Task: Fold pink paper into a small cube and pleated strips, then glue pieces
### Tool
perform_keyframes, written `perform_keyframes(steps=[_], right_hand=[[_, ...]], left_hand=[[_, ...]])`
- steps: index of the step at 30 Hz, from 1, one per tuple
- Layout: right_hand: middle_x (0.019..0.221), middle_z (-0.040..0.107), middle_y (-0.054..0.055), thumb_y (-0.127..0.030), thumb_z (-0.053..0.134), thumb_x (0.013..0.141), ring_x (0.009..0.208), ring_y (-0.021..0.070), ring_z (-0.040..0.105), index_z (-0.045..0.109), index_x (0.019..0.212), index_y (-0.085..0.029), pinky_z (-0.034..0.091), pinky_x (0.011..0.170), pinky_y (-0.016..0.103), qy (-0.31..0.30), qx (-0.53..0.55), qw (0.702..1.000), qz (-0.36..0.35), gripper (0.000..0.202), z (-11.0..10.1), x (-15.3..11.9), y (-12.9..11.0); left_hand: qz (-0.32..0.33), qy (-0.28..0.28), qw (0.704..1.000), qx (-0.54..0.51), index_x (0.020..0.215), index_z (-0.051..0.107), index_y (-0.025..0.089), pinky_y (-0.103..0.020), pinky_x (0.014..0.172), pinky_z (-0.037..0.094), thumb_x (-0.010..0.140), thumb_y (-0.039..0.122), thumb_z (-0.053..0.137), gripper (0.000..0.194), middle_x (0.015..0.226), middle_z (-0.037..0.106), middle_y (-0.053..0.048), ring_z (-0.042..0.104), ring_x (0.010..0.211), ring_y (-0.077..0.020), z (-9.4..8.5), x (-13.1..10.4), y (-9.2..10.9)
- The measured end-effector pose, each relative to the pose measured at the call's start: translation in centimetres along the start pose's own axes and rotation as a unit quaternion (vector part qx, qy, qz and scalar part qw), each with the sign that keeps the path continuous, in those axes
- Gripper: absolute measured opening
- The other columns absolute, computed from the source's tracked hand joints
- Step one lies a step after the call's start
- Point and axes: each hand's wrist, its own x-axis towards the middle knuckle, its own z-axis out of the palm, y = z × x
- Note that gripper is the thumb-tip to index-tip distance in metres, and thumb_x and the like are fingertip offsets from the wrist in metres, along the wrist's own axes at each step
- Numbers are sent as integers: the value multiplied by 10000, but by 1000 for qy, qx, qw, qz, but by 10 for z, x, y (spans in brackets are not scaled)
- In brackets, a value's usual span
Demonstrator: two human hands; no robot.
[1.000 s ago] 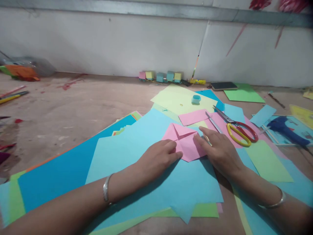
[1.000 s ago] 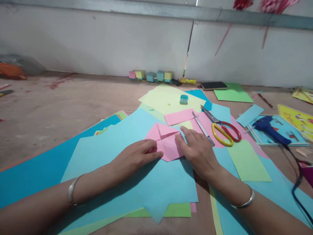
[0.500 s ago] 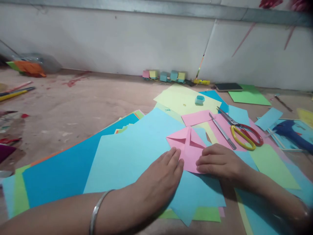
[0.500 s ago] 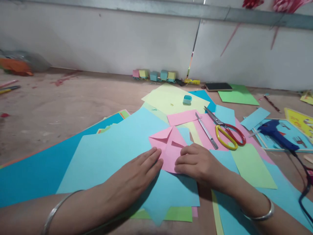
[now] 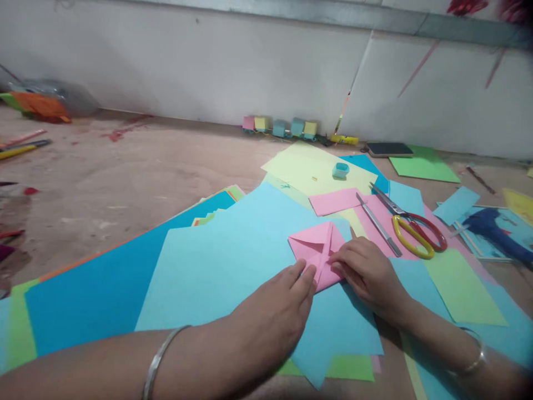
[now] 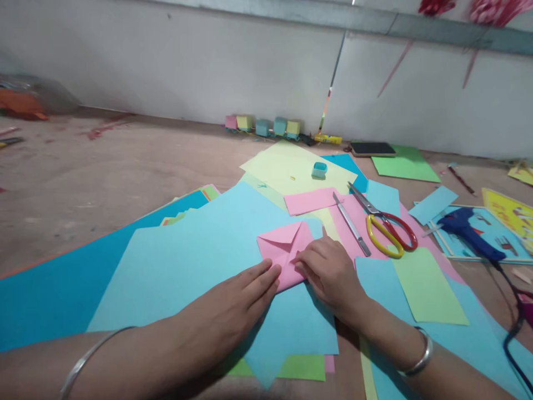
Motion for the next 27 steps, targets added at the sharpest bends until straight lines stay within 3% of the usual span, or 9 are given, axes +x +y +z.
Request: perform_keyframes(steps=[4, 10, 16, 19, 24, 27], right_hand=[[791, 634, 58, -220, 578, 920, 766, 196, 541, 596, 921, -151, 401, 712, 335, 3, -21, 999, 25, 71, 3, -4, 0], [770, 626, 39, -260, 620, 903, 746, 187, 545, 579, 885, -171, 402, 711, 321, 16, -19, 998, 55, 99, 5, -6, 0], [730, 598, 22, -256, 643, 879, 702, 181, 537, 564, 839, -177, 398, 667, 306, -8, -18, 995, 94, 119, 6, -3, 0], [708, 574, 7, -235, 668, 855, 675, 171, 524, 549, 820, -181, 397, 639, 294, -26, -10, 992, 121, 136, 6, -2, 0], [706, 561, -4, -226, 716, 813, 690, 172, 519, 533, 801, -189, 403, 638, 289, -42, -14, 986, 163, 187, 5, 0, 0], [728, 576, -1, -235, 744, 789, 707, 177, 519, 542, 821, -190, 399, 630, 288, -51, -18, 981, 187, 210, 4, 1, -1]], left_hand=[[13, 8, 1000, 2, 1222, 529, -22, -419, 1051, 427, 854, 28, 375, 402, 1319, 578, -238, 524, 1259, -303, -16, 2, -3], [-1, -83, 995, -54, 1211, 551, 27, -433, 1058, 427, 889, 97, 434, 350, 1376, 531, -231, 460, 1322, -293, -25, 7, -4], [1, -112, 991, -68, 1192, 592, 27, -399, 1025, 456, 891, 96, 445, 342, 1361, 547, -214, 478, 1296, -285, -39, 11, -7], [16, -116, 992, -56, 1113, 638, 17, -418, 967, 488, 869, 93, 477, 302, 1290, 589, -239, 542, 1208, -312, -33, 13, -4], [18, -80, 996, -22, 1154, 623, 4, -467, 959, 487, 870, 132, 498, 336, 1298, 571, -262, 548, 1186, -354, -10, 9, 2], [23, -70, 997, -11, 1152, 618, 1, -464, 952, 486, 878, 141, 496, 331, 1299, 568, -263, 547, 1179, -357, -7, 7, 2]])
